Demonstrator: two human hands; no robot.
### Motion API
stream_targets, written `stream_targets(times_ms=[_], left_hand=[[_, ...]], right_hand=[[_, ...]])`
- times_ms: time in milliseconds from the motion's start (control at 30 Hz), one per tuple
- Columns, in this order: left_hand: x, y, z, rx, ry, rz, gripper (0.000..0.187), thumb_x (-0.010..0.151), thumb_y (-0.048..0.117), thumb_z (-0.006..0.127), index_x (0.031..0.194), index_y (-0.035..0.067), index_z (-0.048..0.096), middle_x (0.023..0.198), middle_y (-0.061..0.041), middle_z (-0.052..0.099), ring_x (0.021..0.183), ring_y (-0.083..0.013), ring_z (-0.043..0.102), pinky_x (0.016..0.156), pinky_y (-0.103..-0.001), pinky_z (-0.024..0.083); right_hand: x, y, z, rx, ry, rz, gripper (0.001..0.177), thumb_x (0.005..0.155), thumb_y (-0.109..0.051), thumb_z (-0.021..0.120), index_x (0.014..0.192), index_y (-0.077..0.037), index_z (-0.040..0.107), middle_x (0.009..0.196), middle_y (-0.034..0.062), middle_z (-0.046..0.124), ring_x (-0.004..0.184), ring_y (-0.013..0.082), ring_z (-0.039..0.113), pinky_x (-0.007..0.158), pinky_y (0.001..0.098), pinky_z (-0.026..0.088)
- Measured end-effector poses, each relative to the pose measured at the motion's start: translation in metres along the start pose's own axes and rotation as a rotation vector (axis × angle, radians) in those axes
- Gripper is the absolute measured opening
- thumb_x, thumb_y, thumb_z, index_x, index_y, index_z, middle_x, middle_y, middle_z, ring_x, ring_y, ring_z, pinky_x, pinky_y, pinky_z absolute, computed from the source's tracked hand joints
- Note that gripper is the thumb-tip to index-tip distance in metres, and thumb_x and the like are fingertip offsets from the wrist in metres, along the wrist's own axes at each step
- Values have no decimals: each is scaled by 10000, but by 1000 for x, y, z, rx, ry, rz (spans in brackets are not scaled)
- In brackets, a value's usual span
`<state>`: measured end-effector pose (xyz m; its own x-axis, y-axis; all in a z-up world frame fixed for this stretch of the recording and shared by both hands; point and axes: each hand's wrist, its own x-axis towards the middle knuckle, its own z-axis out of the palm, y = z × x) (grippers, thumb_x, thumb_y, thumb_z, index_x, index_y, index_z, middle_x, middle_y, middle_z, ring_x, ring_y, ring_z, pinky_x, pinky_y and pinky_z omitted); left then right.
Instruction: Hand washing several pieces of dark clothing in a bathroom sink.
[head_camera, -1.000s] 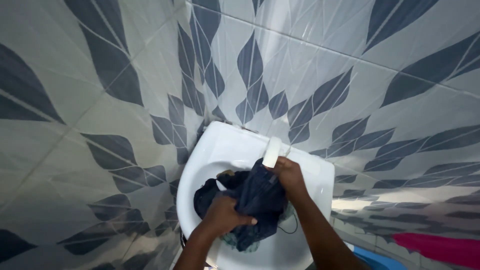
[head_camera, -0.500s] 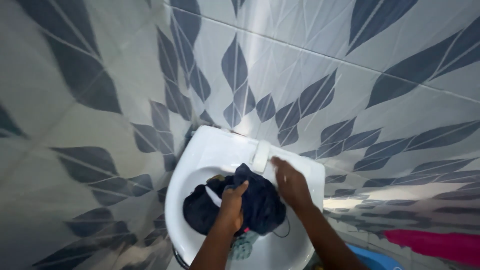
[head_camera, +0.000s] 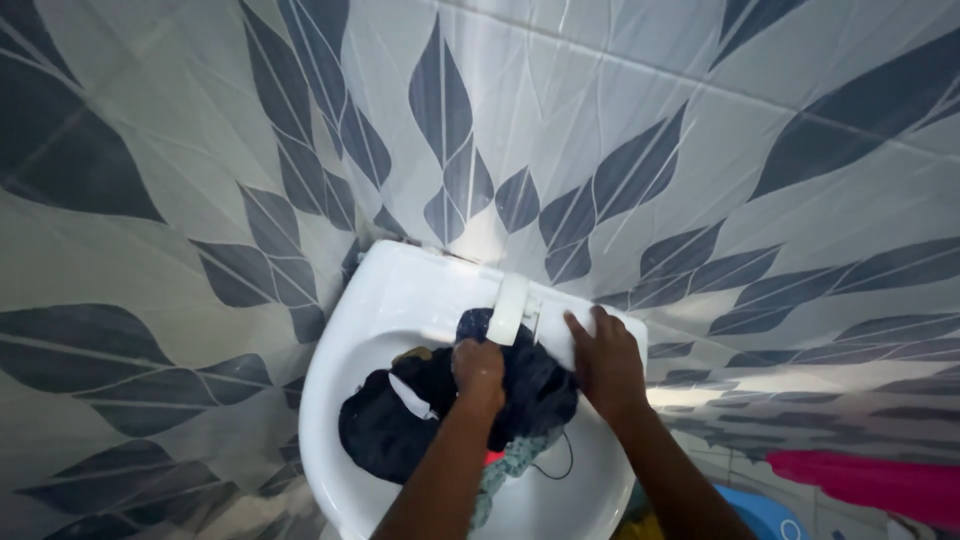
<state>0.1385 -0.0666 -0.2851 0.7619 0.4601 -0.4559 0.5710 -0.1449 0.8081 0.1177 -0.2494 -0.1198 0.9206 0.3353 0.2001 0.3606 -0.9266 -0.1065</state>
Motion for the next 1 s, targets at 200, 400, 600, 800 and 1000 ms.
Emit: stream_targets(times_ms=[200, 400, 600, 800, 1000], left_hand=[[-84, 97, -127, -811, -615, -195, 426, 685, -19, 805, 1098, 23, 710, 995, -116, 764, 908, -289, 747, 838, -434, 619], [-58, 64, -150, -866, -482, -250, 341, 767, 12, 804, 1098, -11, 731, 1007, -116, 769, 893, -284, 741, 829, -400, 631], [-75, 108, -222, -729, -128, -253, 561, 867, 370, 757, 1266, -18, 689, 1113, -169, 748, 942, -292, 734, 803, -416, 619], [-84, 119, -225, -879, -217, -278, 730, 820, 464, 756, 1330, -44, 633, 1184, -180, 739, 1021, -317, 739, 882, -458, 603], [-83, 100, -222, -961, -178, -341, 679, 823, 422, 765, 1316, -32, 655, 1192, -188, 739, 1044, -329, 724, 912, -461, 590]], right_hand=[[16, -23, -21, -206, -291, 91, 720, 803, -123, 686, 1499, -114, 500, 1348, 232, 519, 1124, 376, 541, 837, 476, 484], [-20, -18, -21, 100, 213, 130, 440, 880, -88, 588, 1315, -23, 603, 1222, 260, 606, 1085, 395, 581, 927, 506, 479], [-139, -18, 140, 144, -149, 147, 211, 829, -57, 625, 1035, -17, 645, 1075, 211, 620, 1041, 398, 593, 959, 484, 476], [-93, -92, 103, 336, 86, 602, 482, 703, -144, 745, 1158, -18, 649, 1092, 202, 665, 1065, 422, 596, 943, 490, 453], [-87, -98, 72, 369, -383, 941, 487, 913, -306, 700, 1295, -53, 533, 1114, 235, 687, 1065, 412, 635, 930, 520, 505]])
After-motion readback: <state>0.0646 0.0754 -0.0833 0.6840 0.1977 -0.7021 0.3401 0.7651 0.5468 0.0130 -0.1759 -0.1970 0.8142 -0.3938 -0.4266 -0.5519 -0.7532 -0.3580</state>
